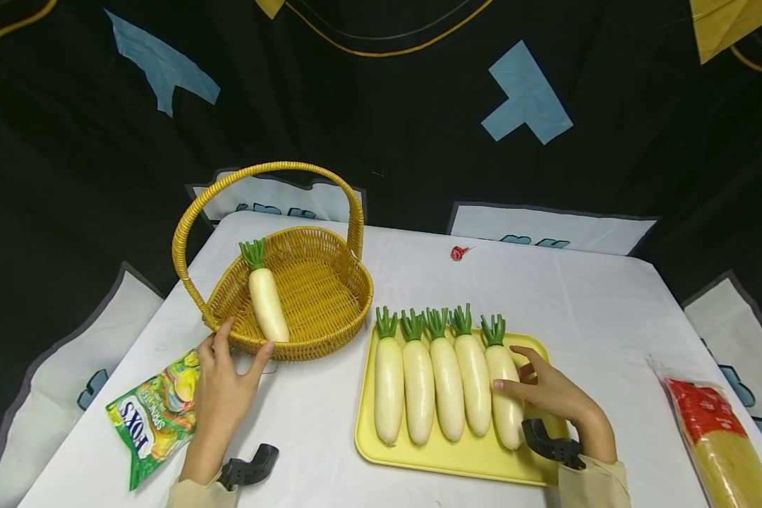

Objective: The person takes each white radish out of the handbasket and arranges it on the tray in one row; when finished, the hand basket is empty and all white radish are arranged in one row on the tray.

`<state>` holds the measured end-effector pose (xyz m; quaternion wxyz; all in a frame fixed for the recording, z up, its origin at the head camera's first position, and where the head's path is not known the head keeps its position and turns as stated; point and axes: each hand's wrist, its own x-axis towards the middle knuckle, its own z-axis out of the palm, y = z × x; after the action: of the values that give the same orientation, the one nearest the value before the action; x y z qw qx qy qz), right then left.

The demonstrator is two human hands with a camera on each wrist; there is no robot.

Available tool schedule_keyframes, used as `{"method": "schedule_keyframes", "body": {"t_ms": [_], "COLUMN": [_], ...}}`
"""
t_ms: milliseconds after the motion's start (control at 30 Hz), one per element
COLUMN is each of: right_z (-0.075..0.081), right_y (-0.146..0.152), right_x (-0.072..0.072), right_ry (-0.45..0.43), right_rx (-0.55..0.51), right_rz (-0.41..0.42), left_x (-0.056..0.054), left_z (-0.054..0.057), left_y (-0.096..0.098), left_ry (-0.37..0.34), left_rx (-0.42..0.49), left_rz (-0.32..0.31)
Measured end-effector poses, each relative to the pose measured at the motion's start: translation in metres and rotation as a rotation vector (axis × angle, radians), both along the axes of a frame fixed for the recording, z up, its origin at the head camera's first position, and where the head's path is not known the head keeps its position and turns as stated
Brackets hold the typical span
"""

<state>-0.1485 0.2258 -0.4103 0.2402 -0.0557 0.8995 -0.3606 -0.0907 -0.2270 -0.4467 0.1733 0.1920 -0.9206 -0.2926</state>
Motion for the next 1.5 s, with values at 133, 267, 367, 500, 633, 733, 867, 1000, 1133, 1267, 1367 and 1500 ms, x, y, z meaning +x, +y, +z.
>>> {"method": "schedule_keyframes", "body": {"t_ms": [133,267,367,500,633,733,867,1000,1133,1267,1367,1500], "right_z": [0.007,0.026,0.046,0.075,0.103,0.118,0.121,0.114,0.104,0.089,0.075,0.055], "right_y": [0.000,-0.008,-0.022,-0.053,-0.098,-0.139,-0.195,-0.247,-0.290,-0.323,-0.340,-0.352], "right_x": [-0.003,-0.009,-0.017,-0.030,-0.042,-0.052,-0.064,-0.072,-0.077,-0.080,-0.080,-0.079], "right_ry": [0.020,0.122,0.238,0.342,0.414,0.456,0.471,0.474,0.482,0.423,0.355,0.306], "right_rx": [0.026,0.033,0.017,-0.052,-0.166,-0.272,-0.359,-0.343,-0.269,-0.210,-0.154,-0.064], "right_rz": [0.005,0.011,0.022,0.049,0.094,0.143,0.225,0.323,0.411,0.461,0.452,0.432], "left_x": [0.000,-0.001,-0.001,-0.001,-0.001,0.000,-0.001,-0.001,-0.001,-0.001,-0.001,-0.001], "left_z": [0.000,0.002,0.002,0.002,0.002,0.001,-0.001,0.000,0.000,-0.001,-0.002,-0.002], "left_y": [-0.001,-0.002,-0.002,-0.003,-0.003,-0.003,-0.002,-0.001,-0.001,-0.001,0.000,0.000], "left_ry": [0.001,-0.004,-0.011,-0.015,-0.008,-0.004,-0.001,-0.009,-0.003,0.009,0.014,0.010], "left_rx": [-0.007,-0.012,-0.011,-0.012,-0.017,-0.017,-0.013,-0.013,-0.015,-0.022,-0.025,-0.032], "left_rz": [-0.001,-0.004,-0.004,-0.001,0.004,0.008,0.004,0.000,0.002,0.011,0.013,0.016]}}
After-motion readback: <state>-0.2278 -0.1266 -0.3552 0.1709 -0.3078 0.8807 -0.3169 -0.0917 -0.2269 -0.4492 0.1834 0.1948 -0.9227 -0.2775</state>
